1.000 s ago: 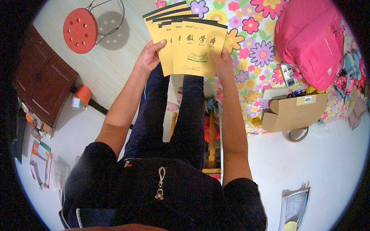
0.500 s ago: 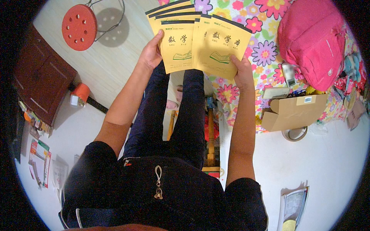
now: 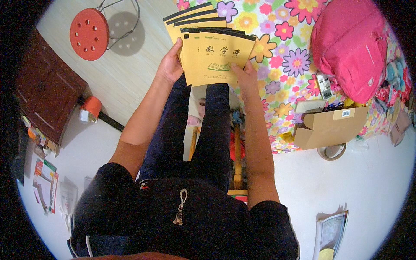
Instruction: The person retrieves a water bottle from under a desk, then unpacks a pink backpack to remove several yellow notebooks. They walk to a cabinet, sit on the floor, and organize the notebooks and other stationery items inside plastic bags within the cabinet.
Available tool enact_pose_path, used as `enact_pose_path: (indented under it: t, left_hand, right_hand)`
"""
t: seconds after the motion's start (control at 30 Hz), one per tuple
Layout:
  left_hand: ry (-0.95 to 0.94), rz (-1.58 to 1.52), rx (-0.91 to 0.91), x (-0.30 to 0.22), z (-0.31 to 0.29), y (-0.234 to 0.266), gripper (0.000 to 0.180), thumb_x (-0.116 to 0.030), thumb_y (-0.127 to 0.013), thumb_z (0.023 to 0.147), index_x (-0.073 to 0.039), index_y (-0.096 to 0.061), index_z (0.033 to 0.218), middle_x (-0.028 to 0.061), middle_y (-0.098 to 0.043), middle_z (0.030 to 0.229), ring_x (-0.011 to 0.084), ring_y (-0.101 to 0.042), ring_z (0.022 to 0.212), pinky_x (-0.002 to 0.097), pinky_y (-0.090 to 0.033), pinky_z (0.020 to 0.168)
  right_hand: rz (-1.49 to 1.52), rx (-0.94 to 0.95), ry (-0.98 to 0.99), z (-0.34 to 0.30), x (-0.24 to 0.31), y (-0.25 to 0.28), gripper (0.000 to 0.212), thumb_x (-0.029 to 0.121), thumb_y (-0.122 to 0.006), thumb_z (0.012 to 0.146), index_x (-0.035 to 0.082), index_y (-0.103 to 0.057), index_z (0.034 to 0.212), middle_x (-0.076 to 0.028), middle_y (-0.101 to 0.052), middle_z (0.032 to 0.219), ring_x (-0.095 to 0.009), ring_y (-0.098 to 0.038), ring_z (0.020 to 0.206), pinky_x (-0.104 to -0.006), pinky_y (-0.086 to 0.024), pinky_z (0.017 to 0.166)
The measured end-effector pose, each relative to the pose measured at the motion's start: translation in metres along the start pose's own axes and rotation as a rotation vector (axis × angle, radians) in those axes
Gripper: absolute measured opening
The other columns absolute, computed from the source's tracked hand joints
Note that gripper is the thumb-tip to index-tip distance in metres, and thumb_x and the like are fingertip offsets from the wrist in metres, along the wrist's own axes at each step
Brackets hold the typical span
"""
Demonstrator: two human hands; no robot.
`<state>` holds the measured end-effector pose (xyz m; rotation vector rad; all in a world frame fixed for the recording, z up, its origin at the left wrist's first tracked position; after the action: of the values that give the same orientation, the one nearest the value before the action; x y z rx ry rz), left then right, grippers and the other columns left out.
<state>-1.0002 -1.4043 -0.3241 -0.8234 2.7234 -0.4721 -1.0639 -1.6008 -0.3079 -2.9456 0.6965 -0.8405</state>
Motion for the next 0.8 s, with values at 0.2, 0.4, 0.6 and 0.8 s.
enact_pose_path:
  t: [0.2,0.4,0.6,0.8]
  left_hand:
    - [0.010,0.018,-0.021,-0.004,-0.005,-0.005,0.042,-0.037,-0.043,0.091,-0.007,-0.046,0.121,0.0064,-0.055,0.115,0.0173,-0.054,0.104,0.0322,-0.044,0.088]
    - [-0.004,0.004,0.002,0.001,-0.007,-0.007,0.044,-0.037,-0.044,0.091,-0.006,-0.045,0.122,0.0069,-0.055,0.115,0.0174,-0.053,0.104,0.0328,-0.043,0.089]
    - [-0.011,-0.026,0.002,0.003,-0.009,-0.009,0.043,-0.030,-0.044,0.092,0.000,-0.041,0.122,0.0114,-0.053,0.116,0.0195,-0.053,0.103,0.0326,-0.045,0.087]
    - [-0.071,0.198,0.015,-0.016,-0.030,-0.022,0.047,-0.034,-0.046,0.091,0.004,-0.043,0.119,0.0129,-0.055,0.113,0.0197,-0.055,0.101,0.0332,-0.045,0.086]
  right_hand:
    - [0.029,0.036,-0.032,-0.002,0.001,-0.005,0.029,0.007,-0.060,0.080,0.001,-0.054,0.107,-0.004,-0.061,0.096,-0.011,-0.057,0.081,-0.0244,-0.046,0.072]
    - [-0.190,-0.041,0.159,-0.013,0.029,-0.012,0.032,0.009,-0.065,0.077,0.002,-0.054,0.106,-0.004,-0.061,0.094,-0.011,-0.057,0.080,-0.0248,-0.046,0.072]
    - [-0.015,0.086,-0.049,-0.021,0.018,-0.024,0.036,0.011,-0.065,0.077,0.000,-0.053,0.109,-0.006,-0.060,0.099,-0.013,-0.056,0.086,-0.0266,-0.045,0.074]
    - [0.032,0.115,-0.151,-0.041,0.049,0.039,0.039,0.010,-0.061,0.080,-0.002,-0.049,0.115,-0.008,-0.058,0.108,-0.016,-0.055,0.095,-0.0293,-0.044,0.082]
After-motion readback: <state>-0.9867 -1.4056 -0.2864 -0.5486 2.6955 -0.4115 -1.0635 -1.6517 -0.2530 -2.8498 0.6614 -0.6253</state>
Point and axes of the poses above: each hand's wrist, its own z-axis towards the middle knuckle, its own y-axis out of the back of the hand, x = y × z, the point moved 8 cm from there along z, towards the middle knuckle
